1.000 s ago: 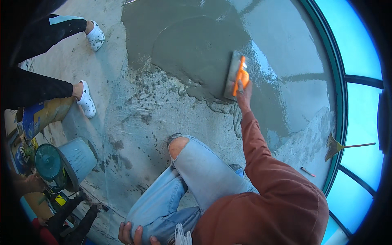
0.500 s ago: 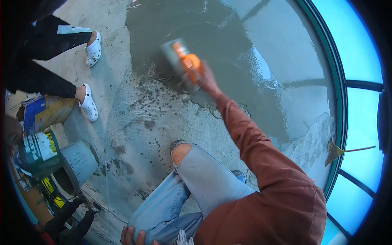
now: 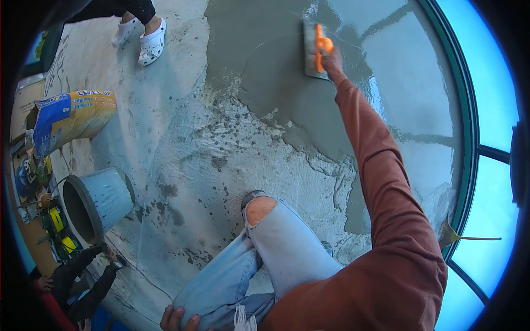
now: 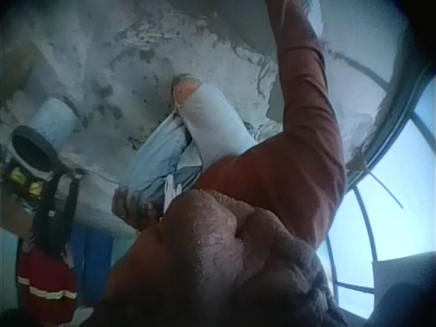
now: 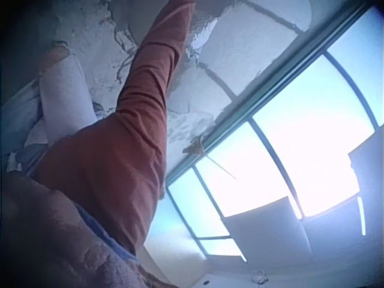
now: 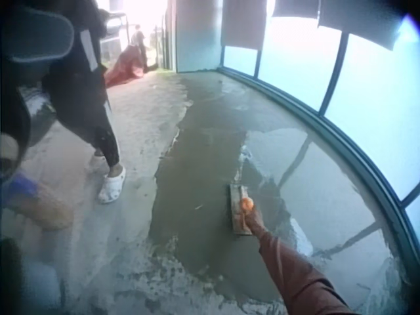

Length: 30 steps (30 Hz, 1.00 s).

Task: The person spreads and smooths wet cement across the floor using a trowel before standing up.

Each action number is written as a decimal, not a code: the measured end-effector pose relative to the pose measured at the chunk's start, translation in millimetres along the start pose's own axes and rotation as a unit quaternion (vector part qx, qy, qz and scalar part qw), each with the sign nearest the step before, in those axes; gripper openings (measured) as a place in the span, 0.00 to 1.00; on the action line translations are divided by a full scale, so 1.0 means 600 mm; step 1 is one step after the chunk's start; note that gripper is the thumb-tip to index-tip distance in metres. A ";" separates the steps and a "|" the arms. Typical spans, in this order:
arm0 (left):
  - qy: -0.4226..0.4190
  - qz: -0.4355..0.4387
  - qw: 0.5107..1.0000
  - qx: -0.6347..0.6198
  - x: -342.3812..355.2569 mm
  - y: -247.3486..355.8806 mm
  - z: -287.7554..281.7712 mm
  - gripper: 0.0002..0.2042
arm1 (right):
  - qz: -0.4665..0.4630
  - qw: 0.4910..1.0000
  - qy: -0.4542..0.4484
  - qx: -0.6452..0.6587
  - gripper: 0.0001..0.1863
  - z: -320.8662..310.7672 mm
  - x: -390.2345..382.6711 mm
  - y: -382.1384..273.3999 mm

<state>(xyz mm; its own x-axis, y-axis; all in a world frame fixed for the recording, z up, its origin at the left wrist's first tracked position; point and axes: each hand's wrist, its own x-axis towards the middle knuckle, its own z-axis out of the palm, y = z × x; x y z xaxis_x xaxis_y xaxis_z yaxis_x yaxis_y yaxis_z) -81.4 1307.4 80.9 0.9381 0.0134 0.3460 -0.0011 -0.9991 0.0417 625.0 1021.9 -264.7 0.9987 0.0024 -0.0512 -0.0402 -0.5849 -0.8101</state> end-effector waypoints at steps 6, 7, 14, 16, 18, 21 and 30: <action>0.026 0.054 0.998 0.010 -0.008 -0.006 0.011 0.17 | -0.059 0.986 -0.155 0.017 0.28 0.130 -0.086 -0.115; 0.062 0.081 0.995 0.016 -0.011 -0.007 0.016 0.17 | -0.062 0.979 -0.192 0.035 0.28 0.149 -0.106 -0.132; -0.061 -0.006 0.997 -0.045 0.048 0.031 -0.018 0.20 | -0.150 0.917 -0.368 0.032 0.31 0.188 -0.270 -0.213; -0.113 -0.052 0.991 -0.048 0.077 0.057 -0.035 0.16 | -0.126 0.917 -0.377 0.032 0.31 0.176 -0.316 -0.187; -0.169 -0.093 0.980 -0.052 0.101 0.079 -0.057 0.14 | -0.166 0.948 -0.263 0.073 0.31 0.177 -0.368 -0.131; -0.186 -0.113 0.974 -0.059 0.125 0.105 -0.055 0.13 | -0.037 0.976 -0.136 0.166 0.31 0.099 -0.440 -0.074; -0.168 -0.072 0.980 -0.076 0.068 0.083 -0.058 0.15 | 0.092 0.953 0.228 0.178 0.22 -0.241 -0.526 0.239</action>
<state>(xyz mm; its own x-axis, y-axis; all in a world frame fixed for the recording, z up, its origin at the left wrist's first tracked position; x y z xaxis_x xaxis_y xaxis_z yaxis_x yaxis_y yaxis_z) -55.4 1259.4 129.7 0.9934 0.1146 -0.0002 0.1120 -0.9703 0.2145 308.9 820.0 -280.2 0.8800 -0.4746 -0.0183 -0.1438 -0.2295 -0.9626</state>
